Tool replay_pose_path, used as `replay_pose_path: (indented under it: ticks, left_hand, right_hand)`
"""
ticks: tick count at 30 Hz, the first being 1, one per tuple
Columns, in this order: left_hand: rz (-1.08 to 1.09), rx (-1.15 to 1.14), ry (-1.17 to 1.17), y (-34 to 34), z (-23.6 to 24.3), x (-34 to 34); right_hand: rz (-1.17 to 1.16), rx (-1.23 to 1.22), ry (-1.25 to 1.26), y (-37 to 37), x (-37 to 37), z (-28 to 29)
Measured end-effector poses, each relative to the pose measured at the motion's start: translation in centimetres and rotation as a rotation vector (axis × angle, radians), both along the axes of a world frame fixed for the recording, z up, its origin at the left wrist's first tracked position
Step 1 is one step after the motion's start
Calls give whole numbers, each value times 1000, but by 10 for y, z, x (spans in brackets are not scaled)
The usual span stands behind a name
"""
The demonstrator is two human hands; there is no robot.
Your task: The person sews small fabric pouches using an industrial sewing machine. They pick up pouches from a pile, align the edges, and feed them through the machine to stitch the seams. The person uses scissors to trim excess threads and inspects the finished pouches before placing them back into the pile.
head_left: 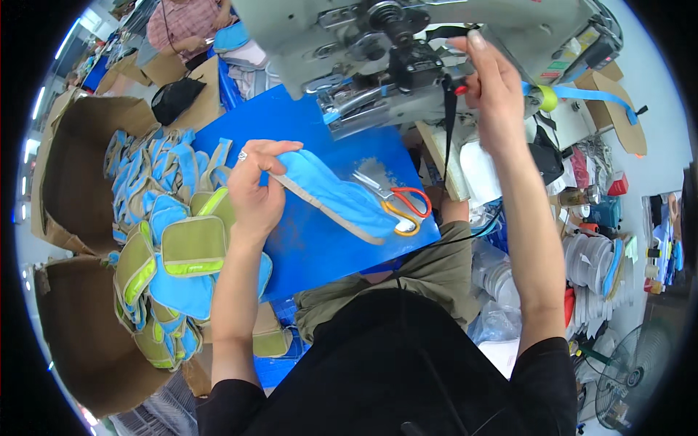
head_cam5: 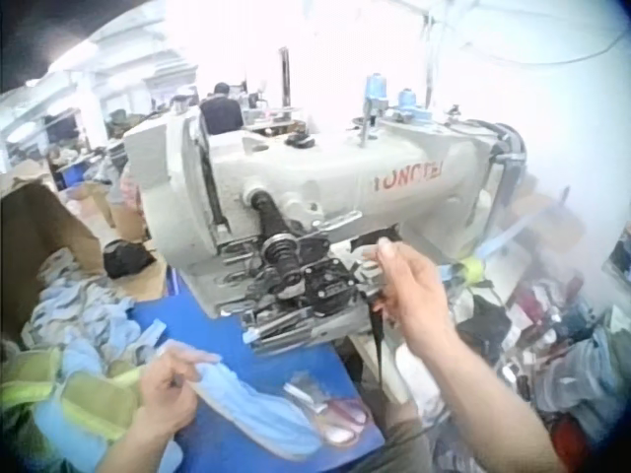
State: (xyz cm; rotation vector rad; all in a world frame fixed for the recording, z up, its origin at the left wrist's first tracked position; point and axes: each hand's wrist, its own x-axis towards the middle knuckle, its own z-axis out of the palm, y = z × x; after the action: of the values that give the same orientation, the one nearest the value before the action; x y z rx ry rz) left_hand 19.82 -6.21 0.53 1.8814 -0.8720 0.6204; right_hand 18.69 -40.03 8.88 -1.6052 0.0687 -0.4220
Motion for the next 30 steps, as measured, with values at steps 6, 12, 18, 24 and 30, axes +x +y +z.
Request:
replay_pose_path:
  ticks: [6,12,18,24,30]
  left_hand:
    - [-20,-24,35,5,2,2]
    - [-49,-10,53,4,14,6]
    - [-60,-26,61,-1,20,10]
    - [0,60,59,-12,17,30]
    - [197,128,38,-29,17,51]
  right_hand:
    - [112,73,-25,2,7,-6]
    - [-15,59,-91,-29,47,-3]
    - [-307,-88,-290,34,-47,-50]
    - [300,-23,112,116,-72,-82]
    - [356,552,217,129,-51,-85]
